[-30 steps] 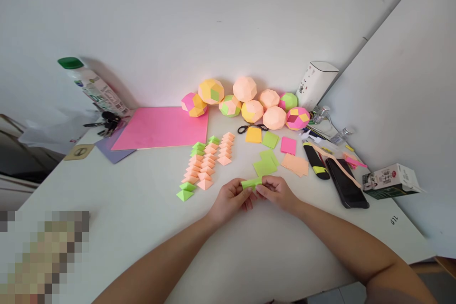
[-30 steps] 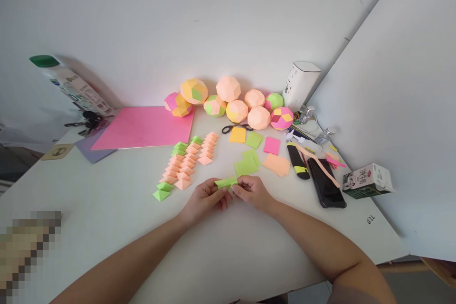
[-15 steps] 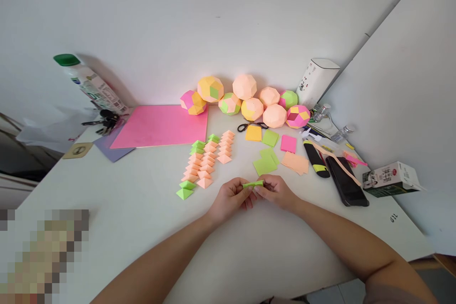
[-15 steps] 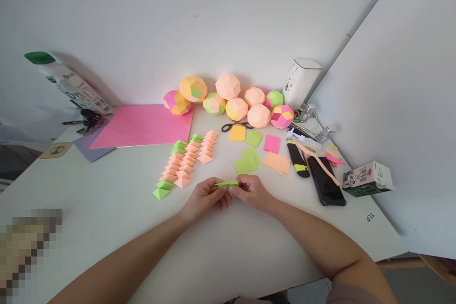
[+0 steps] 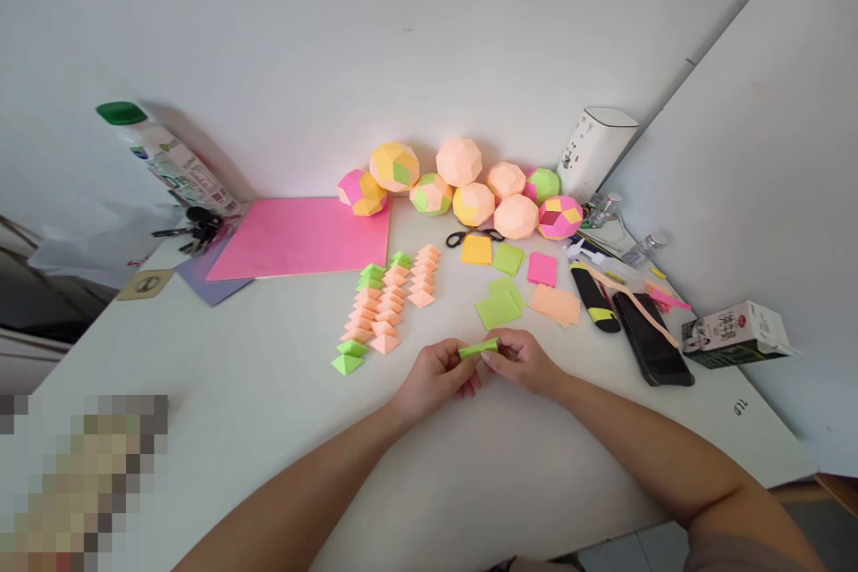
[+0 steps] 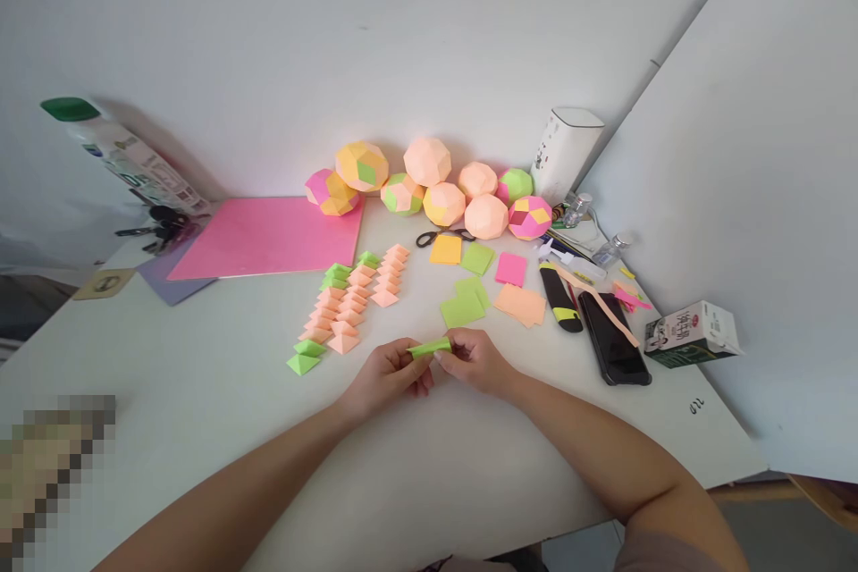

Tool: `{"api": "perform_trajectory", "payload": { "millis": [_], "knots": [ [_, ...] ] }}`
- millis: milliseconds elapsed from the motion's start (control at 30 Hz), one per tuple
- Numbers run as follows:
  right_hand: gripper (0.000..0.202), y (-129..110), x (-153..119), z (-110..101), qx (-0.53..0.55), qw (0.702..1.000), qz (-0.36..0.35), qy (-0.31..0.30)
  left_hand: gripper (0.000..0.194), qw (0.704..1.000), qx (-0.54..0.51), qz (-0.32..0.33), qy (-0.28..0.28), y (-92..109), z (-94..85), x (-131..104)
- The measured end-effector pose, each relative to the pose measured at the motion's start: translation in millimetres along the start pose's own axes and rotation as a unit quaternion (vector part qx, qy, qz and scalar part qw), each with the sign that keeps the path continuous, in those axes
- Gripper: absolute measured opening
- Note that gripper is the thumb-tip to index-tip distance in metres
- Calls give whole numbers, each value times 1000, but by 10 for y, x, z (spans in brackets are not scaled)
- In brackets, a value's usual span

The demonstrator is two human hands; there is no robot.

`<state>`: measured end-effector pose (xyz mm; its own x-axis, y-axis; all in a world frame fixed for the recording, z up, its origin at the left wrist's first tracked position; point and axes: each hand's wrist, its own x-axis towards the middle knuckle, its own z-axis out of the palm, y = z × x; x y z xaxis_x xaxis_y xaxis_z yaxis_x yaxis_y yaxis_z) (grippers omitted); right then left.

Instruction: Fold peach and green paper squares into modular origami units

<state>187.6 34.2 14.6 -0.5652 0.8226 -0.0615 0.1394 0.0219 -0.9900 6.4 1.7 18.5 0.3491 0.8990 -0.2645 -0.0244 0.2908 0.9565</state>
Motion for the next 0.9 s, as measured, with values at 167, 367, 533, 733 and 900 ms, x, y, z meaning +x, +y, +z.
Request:
{"api": "perform_trajectory", "payload": {
  "millis": [167,367,533,733,900],
  "knots": [
    [20,-11,1,1,-3,1000,-3,3,31,1000,-15,-8,1,3,-6,4],
    [21,-27,1,-2,-2,1000,-1,7,33,1000,-15,-17,-4,20,-8,5],
    [24,-28,-2,-2,-3,1000,1,10,34,1000,-13,-25,-7,27,-19,6],
    [21,-15,-12,-6,1,1000,-1,6,30,1000,-3,-7,-9,7,-12,2],
    [19,1,-8,6,14,1000,-2,-7,26,1000,-6,12,-10,19,0,-16]
  ]
}}
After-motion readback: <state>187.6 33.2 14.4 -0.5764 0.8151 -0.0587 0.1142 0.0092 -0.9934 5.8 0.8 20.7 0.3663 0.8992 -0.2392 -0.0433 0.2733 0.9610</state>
